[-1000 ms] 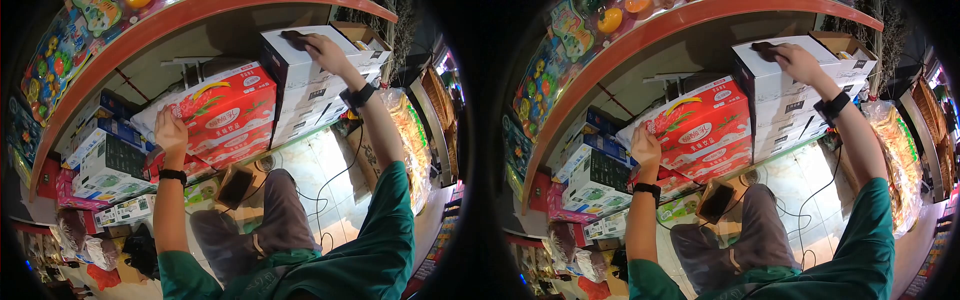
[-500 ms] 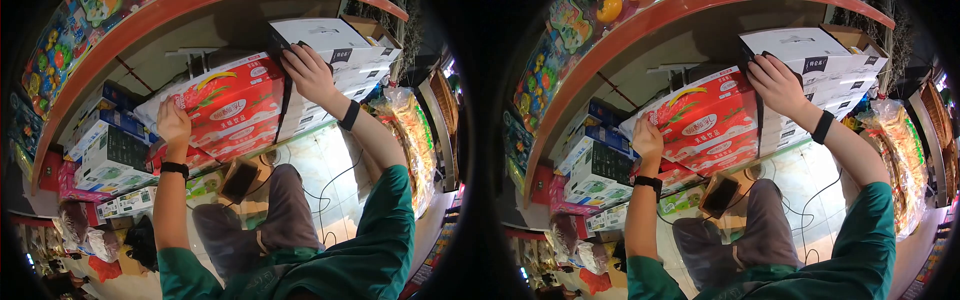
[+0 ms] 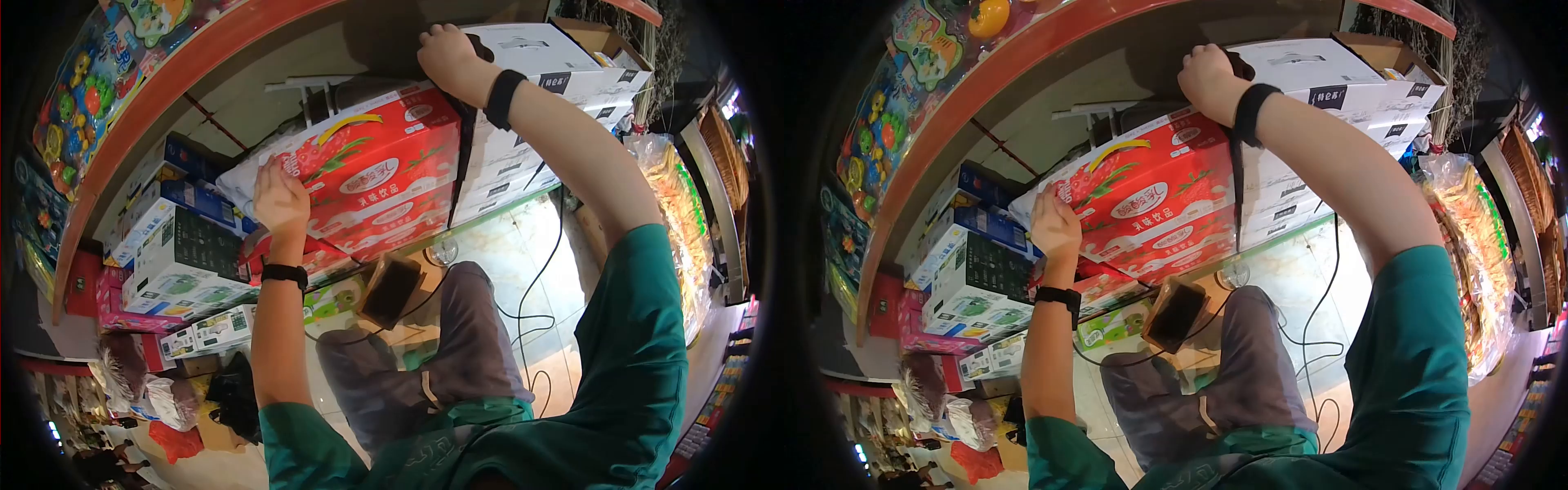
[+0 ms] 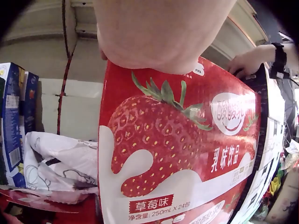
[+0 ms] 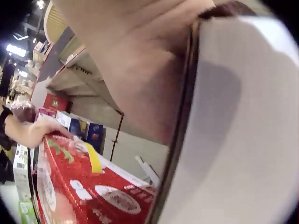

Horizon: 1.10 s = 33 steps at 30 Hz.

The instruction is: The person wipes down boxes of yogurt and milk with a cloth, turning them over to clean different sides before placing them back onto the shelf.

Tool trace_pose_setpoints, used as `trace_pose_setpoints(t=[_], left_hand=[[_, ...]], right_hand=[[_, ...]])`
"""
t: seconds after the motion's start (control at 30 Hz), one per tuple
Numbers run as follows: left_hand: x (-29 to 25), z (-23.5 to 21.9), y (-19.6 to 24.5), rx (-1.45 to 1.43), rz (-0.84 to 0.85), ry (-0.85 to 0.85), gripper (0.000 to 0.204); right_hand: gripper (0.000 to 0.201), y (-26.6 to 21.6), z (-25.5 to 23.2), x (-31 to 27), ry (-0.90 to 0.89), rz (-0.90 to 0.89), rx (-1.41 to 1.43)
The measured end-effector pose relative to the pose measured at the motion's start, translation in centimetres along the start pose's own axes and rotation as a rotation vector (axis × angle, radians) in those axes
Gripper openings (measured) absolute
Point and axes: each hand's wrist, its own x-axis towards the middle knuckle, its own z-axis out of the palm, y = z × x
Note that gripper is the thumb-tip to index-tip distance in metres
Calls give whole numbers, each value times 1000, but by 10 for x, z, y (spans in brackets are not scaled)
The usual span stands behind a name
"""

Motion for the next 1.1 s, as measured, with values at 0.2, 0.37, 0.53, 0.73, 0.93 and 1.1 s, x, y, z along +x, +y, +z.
trace_pose_setpoints(t=[0.2,0.37,0.53,0.73,0.93,1.1], left_hand=[[0,0,1,-13,-26,-33,29],[-3,2,-1,5,-64,-65,30],[-2,1,0,-8,-78,-87,32],[-1,1,1,-2,-91,-85,32],[-1,1,2,14,-81,-82,30],[-1,1,1,47,-95,-113,30]], right_hand=[[27,-59,25,-36,-105,-195,-439],[27,-54,24,-51,22,-143,-356],[30,-34,22,-68,328,-150,-242],[38,1,33,-91,1041,127,654],[29,21,57,-92,1108,392,780],[22,59,84,-105,1028,418,727]])
